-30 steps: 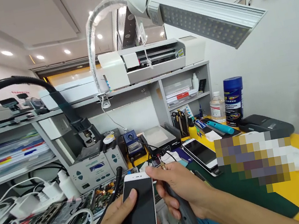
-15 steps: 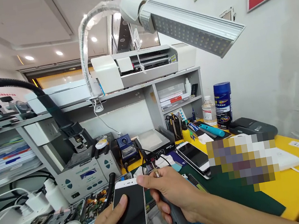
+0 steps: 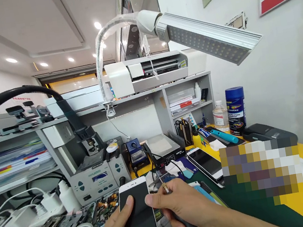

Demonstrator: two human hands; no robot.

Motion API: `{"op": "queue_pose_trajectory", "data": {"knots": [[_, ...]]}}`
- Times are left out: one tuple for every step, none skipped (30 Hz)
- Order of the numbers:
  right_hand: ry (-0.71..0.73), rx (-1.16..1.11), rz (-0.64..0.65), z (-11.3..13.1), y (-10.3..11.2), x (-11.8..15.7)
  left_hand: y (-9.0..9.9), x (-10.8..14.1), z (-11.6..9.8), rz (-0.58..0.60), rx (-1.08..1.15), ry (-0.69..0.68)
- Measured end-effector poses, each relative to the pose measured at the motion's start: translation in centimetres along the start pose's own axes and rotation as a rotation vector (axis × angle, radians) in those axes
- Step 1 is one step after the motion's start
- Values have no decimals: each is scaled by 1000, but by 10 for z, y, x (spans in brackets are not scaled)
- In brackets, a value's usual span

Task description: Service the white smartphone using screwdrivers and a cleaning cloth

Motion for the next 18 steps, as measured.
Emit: {"op": "queue_pose_trajectory", "data": {"knots": [[1, 9, 4, -1, 0, 1, 0, 0, -1, -9, 2, -5], [3, 17, 10, -2, 0, 2, 0, -1, -2, -15, 4, -9], [3, 25, 19, -2, 1, 2, 1, -1, -3, -22, 6, -14], [1, 33, 34, -3, 1, 3, 2, -2, -4, -31, 6, -22], [-5, 39, 57, -4, 1, 4, 4, -4, -6, -44, 5, -34], [-14, 42, 84, -4, 1, 5, 7, -5, -7, -59, 3, -51], [-28, 42, 116, -4, 0, 5, 10, -7, -9, -74, 2, -72], [-38, 40, 145, -4, -1, 6, 15, -9, -11, -88, 2, -94], [-44, 36, 170, -4, -2, 7, 19, -10, -13, -102, 3, -113], [-44, 31, 183, -2, -3, 7, 24, -13, -15, -118, 3, -125], [-37, 25, 186, -1, -3, 7, 28, -15, -16, -135, 2, -131], [-28, 20, 179, 0, -3, 7, 32, -17, -17, -150, 2, -131], [-20, 16, 166, 1, -3, 6, 35, -19, -18, -160, 4, -127], [-15, 14, 151, 2, -2, 5, 37, -21, -18, -164, 9, -121], [-15, 16, 137, 2, -2, 4, 38, -23, -17, -161, 17, -113], [-14, 19, 123, 2, -1, 4, 37, -24, -16, -158, 29, -100], [-13, 20, 111, 2, 0, 3, 36, -25, -15, -158, 41, -81], [-9, 19, 101, 1, 0, 3, 34, -26, -13, -159, 54, -59]]}}
Point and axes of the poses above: each hand's wrist, its own x-axis away from the middle knuckle, its own y-axis out of the back of the hand, z = x × y, the point moved 3 cm from there along -x, towards the middle knuckle, and after that the axes turned 2 degrees about z, right-handed, at the moved point
